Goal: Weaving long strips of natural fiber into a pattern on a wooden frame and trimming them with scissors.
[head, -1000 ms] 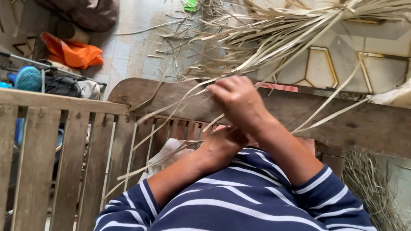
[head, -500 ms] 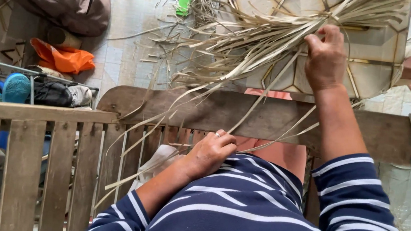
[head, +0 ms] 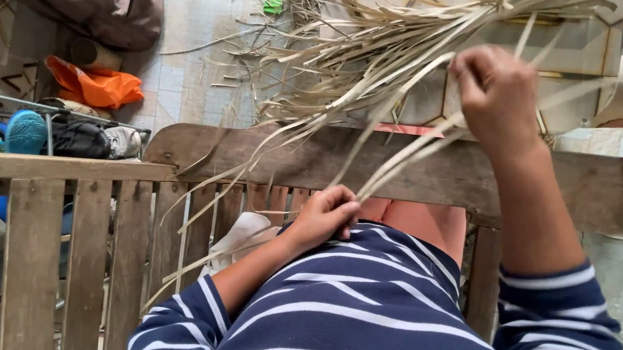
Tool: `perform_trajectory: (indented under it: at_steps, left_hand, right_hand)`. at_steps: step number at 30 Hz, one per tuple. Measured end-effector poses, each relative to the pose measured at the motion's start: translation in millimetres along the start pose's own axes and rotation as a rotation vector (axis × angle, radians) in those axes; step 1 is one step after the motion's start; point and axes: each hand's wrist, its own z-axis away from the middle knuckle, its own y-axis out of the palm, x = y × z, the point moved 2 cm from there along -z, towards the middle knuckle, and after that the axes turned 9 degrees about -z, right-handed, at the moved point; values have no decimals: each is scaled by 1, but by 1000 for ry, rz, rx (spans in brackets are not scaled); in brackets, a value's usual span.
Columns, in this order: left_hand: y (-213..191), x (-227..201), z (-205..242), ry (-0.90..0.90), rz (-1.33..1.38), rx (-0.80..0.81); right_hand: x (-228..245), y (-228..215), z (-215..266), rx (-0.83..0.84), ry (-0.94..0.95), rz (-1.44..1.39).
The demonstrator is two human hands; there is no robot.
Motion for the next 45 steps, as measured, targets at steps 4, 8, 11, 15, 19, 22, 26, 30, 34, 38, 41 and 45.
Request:
perform_trajectory:
  at_steps: [4,8,11,15,19,22,26,30,34,38,41,45]
  left_hand:
    - [3,28,-21,117,152,-77]
    - [6,25,-28,182,211,-122]
    - [12,23,-31,169,193,-149]
    - [20,19,-35,91,248,-138]
    - [28,14,-34,58,266,-121]
    - [34,13,-36,42,300,-94]
    - [31,32,-47,62,391,-170]
    - [18,25,-38,68,536,-187]
    - [20,23,-37,72,542,-167]
    - [26,20,-36,92,508,-122]
    - [28,19,-37,104,469,-104]
    - [30,19,-37,128,416,-76]
  right_hand:
    - [21,17,40,293,623,-871]
    - [6,50,84,449,868,-971]
    - [7,58,110,434,951,-941]
    - [0,71,139,342,947,-870]
    - [13,73,152,310,931,-639]
    - [27,70,158,267,737,-385]
    - [51,39,155,375,636,-320]
    - [35,-29,172,365,854,-403]
    - [10,-79,224,189,1021,-298]
    - [-26,-97,285,53,1049,-289]
    - [-27,-93,292,33,1157,-151]
    - [13,-70,245,90,1097,92]
